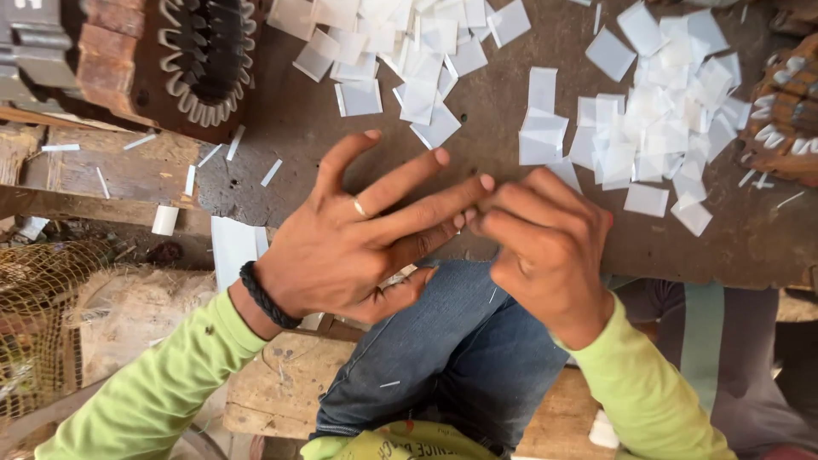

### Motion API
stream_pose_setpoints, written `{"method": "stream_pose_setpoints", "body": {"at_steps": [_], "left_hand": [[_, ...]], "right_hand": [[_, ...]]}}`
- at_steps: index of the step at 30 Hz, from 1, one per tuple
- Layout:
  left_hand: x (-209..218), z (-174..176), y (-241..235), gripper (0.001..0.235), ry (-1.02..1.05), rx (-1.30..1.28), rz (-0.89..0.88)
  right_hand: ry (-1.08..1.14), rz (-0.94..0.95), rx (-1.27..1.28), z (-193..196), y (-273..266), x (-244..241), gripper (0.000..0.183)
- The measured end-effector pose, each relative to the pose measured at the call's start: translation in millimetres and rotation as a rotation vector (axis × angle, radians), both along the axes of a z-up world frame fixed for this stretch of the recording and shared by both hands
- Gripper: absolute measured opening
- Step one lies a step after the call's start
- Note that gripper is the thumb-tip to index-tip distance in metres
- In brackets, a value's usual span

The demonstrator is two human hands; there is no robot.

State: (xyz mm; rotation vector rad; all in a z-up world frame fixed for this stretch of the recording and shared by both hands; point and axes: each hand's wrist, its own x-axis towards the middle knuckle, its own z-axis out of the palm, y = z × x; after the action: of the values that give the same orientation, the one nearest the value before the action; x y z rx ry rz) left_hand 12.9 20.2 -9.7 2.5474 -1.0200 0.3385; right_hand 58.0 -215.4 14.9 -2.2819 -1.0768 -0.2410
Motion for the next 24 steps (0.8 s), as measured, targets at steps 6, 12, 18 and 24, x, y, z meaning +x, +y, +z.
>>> {"method": "stream_pose_setpoints", "body": {"at_steps": [6, 12, 18, 24], "left_hand": [[-1.8, -5.9, -3.9, 0.044, -0.075, 0.036, 0.048], [11.3, 3.7, -17.2, 0.056, -0.092, 0.089, 0.453], [2.0, 12.1, -14.7, 0.065, -0.050, -0.140, 0.575], [-5.4, 9.9, -15.3, 0.053, -0.143, -0.267, 0.586]], "right_hand": [[-0.072, -0.226, -0.024, -4.5, 10.4, -10.7, 0.021], [-0.105, -0.296, 0.354, -25.0, -1.2, -20.1, 0.015], [-0.140, -0.314, 0.461, -30.4, -7.1, -22.7, 0.011], [-0.102, -0.337, 0.557, -32.8, -8.1, -25.4, 0.013]]}}
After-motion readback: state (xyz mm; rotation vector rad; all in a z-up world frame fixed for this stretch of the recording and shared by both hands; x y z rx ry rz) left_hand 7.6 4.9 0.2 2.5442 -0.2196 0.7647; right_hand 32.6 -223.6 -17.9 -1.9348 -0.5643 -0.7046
